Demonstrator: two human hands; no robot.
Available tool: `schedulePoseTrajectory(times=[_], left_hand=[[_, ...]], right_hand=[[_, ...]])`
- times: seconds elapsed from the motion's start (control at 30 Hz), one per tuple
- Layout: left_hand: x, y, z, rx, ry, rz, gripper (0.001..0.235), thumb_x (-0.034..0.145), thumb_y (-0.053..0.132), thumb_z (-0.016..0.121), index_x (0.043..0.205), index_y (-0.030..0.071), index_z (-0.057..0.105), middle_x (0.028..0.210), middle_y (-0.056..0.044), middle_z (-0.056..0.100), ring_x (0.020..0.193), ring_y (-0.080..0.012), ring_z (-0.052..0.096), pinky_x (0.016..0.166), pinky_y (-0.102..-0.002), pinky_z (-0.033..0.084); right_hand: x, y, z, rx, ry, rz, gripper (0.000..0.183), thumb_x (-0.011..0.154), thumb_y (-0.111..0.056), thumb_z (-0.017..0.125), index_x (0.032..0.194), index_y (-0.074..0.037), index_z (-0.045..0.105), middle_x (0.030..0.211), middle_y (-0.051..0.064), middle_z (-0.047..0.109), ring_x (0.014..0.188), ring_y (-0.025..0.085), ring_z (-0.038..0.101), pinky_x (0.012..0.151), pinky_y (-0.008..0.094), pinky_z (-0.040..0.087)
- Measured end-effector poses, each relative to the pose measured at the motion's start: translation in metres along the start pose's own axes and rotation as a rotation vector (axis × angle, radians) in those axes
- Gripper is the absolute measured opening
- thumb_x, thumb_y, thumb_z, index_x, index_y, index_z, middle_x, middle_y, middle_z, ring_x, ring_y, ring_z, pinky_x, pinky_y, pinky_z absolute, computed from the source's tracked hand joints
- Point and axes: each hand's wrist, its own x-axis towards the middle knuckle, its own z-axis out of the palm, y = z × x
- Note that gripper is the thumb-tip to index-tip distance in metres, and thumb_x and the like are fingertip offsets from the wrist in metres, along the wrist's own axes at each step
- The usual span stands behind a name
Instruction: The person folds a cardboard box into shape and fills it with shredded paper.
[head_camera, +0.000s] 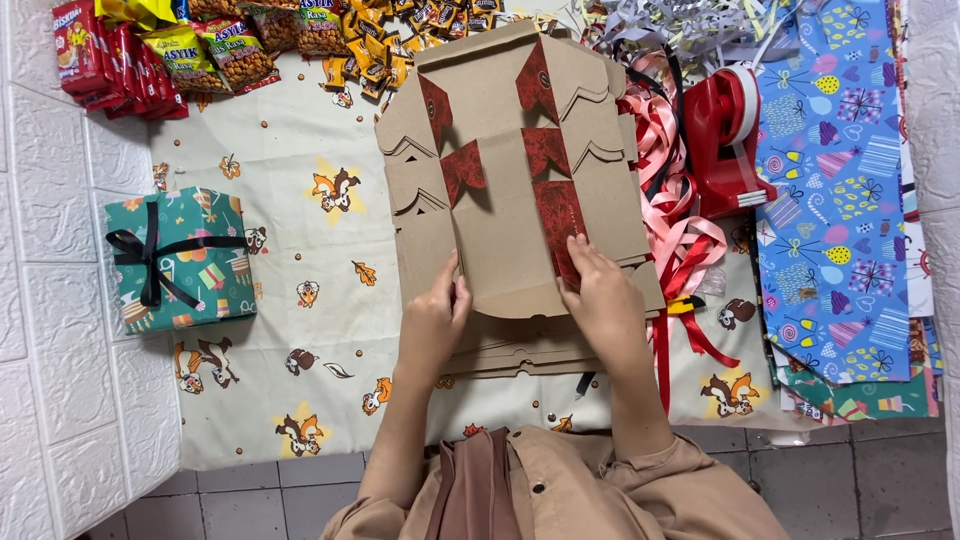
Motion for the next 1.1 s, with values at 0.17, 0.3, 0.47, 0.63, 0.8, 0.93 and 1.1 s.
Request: schedulePoseTrajectory(times=[0.17, 0.3, 0.47, 0.63, 0.8, 0.93, 1.1], left_hand=[[0.017, 0.01, -0.028, 0.032, -0.085, 0.045, 0.033, 0.09, 0.024, 0.059, 0.121, 0.013, 0.059, 0.059, -0.007, 0.065, 0.053, -0.0268, 0.065, 0.05, -0.037, 0.05], [0.046, 0.046, -0.058, 0.233, -0.06, 0.213, 0.066, 0.077, 0.023, 0.077, 0.132, 0.005, 0.045, 0.093, -0.012, 0.058, 0.084, -0.0284, 0.06, 0.071, -0.042, 0.053], [0.107, 0.071, -0.012, 0.136, 0.014, 0.656, 0.059, 0.076, 0.02, 0.077, 0.128, 0.013, 0.051, 0.119, -0.004, 0.052, 0.116, -0.0251, 0.054, 0.103, -0.043, 0.042], [0.177, 0.104, 0.058, 0.058, -0.317, 0.914, 0.05, 0.071, 0.021, 0.08, 0.115, 0.013, 0.058, 0.12, -0.008, 0.059, 0.123, -0.0333, 0.05, 0.108, -0.052, 0.035], [0.204, 0.096, 0.092, 0.002, -0.599, 0.887, 0.013, 0.083, 0.034, 0.065, 0.083, 0.022, 0.065, 0.082, -0.001, 0.066, 0.096, -0.0274, 0.062, 0.096, -0.049, 0.037], [0.203, 0.091, 0.094, 0.015, -0.582, 0.754, 0.021, 0.085, 0.042, 0.061, 0.081, 0.022, 0.065, 0.079, 0.002, 0.066, 0.088, -0.0221, 0.062, 0.076, -0.04, 0.054], [0.212, 0.081, 0.118, 0.034, -0.514, 0.797, 0.021, 0.086, 0.038, 0.061, 0.081, 0.018, 0.062, 0.078, -0.002, 0.065, 0.084, -0.0254, 0.062, 0.072, -0.042, 0.054]], right_hand=[[-0.006, 0.01, -0.004, 0.044, 0.188, 0.096, 0.036, 0.091, -0.017, 0.052, 0.126, -0.017, 0.063, 0.082, 0.019, 0.069, 0.071, 0.039, 0.066, 0.062, 0.048, 0.052], [-0.003, 0.029, -0.006, 0.143, 0.342, 0.124, 0.031, 0.091, -0.015, 0.054, 0.119, -0.012, 0.066, 0.079, 0.019, 0.068, 0.072, 0.04, 0.064, 0.063, 0.044, 0.051], [0.0, 0.042, -0.005, 0.159, 0.367, 0.115, 0.029, 0.091, -0.016, 0.055, 0.116, -0.008, 0.067, 0.083, 0.02, 0.068, 0.079, 0.04, 0.064, 0.067, 0.046, 0.051], [0.001, 0.036, -0.006, 0.182, 0.403, 0.097, 0.027, 0.091, -0.013, 0.056, 0.116, -0.008, 0.067, 0.087, 0.021, 0.068, 0.081, 0.041, 0.064, 0.067, 0.046, 0.052], [-0.005, 0.009, -0.018, 0.289, 0.456, 0.057, 0.033, 0.095, -0.012, 0.052, 0.125, -0.002, 0.059, 0.112, 0.02, 0.063, 0.101, 0.038, 0.059, 0.083, 0.048, 0.049], [-0.016, 0.011, -0.003, 0.406, 0.629, 0.039, 0.035, 0.1, -0.008, 0.044, 0.133, 0.0, 0.052, 0.132, 0.016, 0.055, 0.121, 0.029, 0.051, 0.098, 0.041, 0.044], [-0.012, 0.01, 0.018, 0.337, 0.834, -0.157, 0.027, 0.095, 0.0, 0.052, 0.12, 0.001, 0.062, 0.119, 0.013, 0.05, 0.11, 0.028, 0.054, 0.095, 0.038, 0.048]])
